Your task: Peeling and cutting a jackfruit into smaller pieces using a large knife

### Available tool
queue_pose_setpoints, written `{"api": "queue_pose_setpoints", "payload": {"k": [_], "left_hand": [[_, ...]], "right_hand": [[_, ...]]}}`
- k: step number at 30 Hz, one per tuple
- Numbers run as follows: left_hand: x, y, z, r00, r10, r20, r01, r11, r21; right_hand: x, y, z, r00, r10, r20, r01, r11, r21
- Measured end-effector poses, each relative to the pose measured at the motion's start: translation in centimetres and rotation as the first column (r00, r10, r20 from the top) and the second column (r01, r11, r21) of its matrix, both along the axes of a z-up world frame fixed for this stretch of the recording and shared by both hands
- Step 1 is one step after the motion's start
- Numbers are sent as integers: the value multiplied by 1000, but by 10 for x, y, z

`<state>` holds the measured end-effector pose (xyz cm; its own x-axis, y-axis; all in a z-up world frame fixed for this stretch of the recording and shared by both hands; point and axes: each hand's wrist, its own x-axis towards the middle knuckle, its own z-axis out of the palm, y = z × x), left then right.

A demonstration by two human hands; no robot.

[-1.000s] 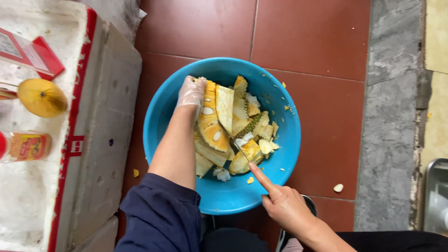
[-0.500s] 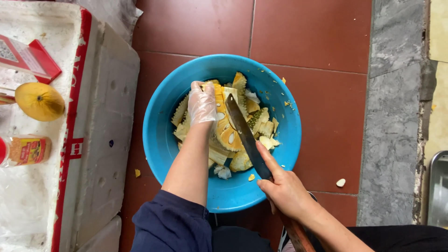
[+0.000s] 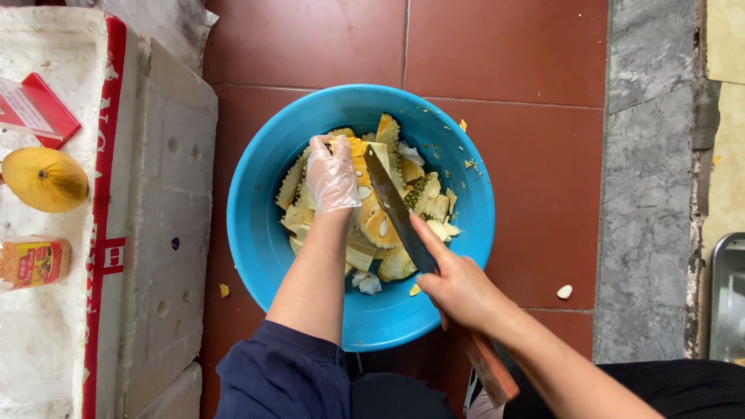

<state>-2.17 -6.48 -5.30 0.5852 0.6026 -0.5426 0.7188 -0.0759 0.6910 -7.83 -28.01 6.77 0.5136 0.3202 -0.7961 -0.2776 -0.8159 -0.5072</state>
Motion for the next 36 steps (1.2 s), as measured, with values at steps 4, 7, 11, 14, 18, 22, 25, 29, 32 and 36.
{"api": "queue_pose_setpoints", "payload": {"k": [4, 7, 11, 14, 18, 22, 25, 29, 32, 36], "left_hand": [[3, 0, -7, 1000, 0, -3, 1, 1000, 19], [4, -2, -6, 1000, -2, -10, 3, 999, 50], [2, -9, -6, 998, -58, -13, 59, 994, 95], [4, -5, -4, 997, -74, 6, 73, 989, 126], [2, -3, -12, 993, -119, 2, 118, 982, 148], [6, 9, -16, 990, -111, -86, 118, 991, 69], [14, 11, -37, 984, -165, -73, 172, 980, 97], [16, 22, -27, 976, -186, -111, 197, 976, 94], [12, 24, -18, 969, -215, -125, 223, 974, 51], [17, 30, -12, 978, -189, -86, 192, 981, 38]], "right_hand": [[7, 6, 7, 999, 32, -38, -31, 999, 13], [14, -1, 8, 991, 114, -75, -120, 989, -86], [22, 3, 32, 959, 271, -84, -282, 943, -178], [19, 8, 47, 931, 342, -124, -364, 896, -256], [21, 10, 66, 895, 418, -155, -446, 832, -331], [21, -3, 53, 871, 467, -152, -488, 787, -378], [17, -10, 50, 862, 500, -86, -489, 774, -403], [14, -10, 51, 806, 575, -140, -572, 698, -430], [6, -16, 44, 802, 583, -127, -572, 689, -446], [-8, -28, 1, 779, 611, -140, -593, 645, -482]]}}
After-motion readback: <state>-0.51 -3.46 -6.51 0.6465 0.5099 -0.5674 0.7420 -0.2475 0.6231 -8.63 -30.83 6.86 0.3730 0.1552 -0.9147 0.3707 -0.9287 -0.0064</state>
